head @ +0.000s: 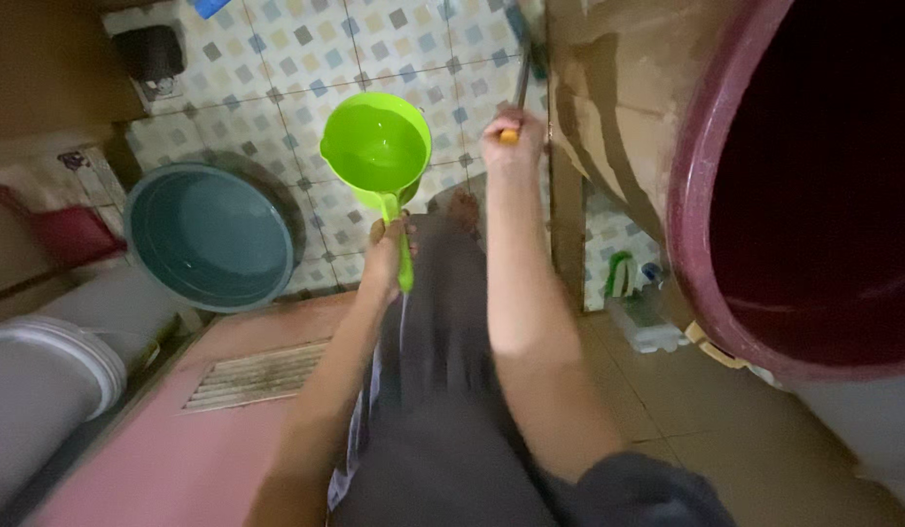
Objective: The person cleans the bathroom floor by wiping it with a floor squeegee, then scooping water from a basin with a ladle and pouring it onto the tiles.
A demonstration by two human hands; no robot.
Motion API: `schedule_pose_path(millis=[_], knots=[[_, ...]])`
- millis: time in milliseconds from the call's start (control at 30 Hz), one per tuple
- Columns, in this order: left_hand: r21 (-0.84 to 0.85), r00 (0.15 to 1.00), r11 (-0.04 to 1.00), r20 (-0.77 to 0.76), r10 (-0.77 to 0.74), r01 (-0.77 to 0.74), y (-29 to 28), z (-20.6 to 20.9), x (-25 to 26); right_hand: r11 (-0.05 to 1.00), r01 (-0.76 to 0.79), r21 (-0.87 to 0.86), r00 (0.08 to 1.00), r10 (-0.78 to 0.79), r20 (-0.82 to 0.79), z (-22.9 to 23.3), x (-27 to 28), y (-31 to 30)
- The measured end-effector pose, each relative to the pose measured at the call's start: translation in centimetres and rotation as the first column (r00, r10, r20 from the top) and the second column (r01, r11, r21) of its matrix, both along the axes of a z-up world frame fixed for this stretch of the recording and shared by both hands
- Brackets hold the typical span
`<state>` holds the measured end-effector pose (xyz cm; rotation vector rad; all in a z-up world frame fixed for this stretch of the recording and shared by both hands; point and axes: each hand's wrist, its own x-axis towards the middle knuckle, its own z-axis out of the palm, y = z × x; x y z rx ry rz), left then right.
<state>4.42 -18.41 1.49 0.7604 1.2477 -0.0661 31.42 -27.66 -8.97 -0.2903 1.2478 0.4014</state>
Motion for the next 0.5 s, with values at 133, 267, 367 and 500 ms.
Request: schedule_pose_path(millis=[133,267,367,500], knots=[[-0.005,0.997,1.0,0.074,0.018,-0.018,0.7,0.1,-0.5,0.969,0.08,-0.235,0.971,-0.129,-0.2,2.4,-5.2,0.6],[0.0,0.994,1.0,-0.105,-0.029,0.029,1.4,-0.6,-1.1,0.998,0.061,-0.004,0.996,-0.062,-0.067,-1.1,-6.5,0.1],[0.003,0.996,1.0,-0.085,0.001,-0.001,1.2,-2.0,-2.3,0.992,0.075,0.103,0.997,-0.076,0.005,-3.6,-3.4,1.9],[0.007,0.997,0.997,0.026,0.07,-0.071,1.2,-3.5,-2.8,0.984,-0.073,0.161,0.988,0.049,0.148,-4.7,6.1,5.4]])
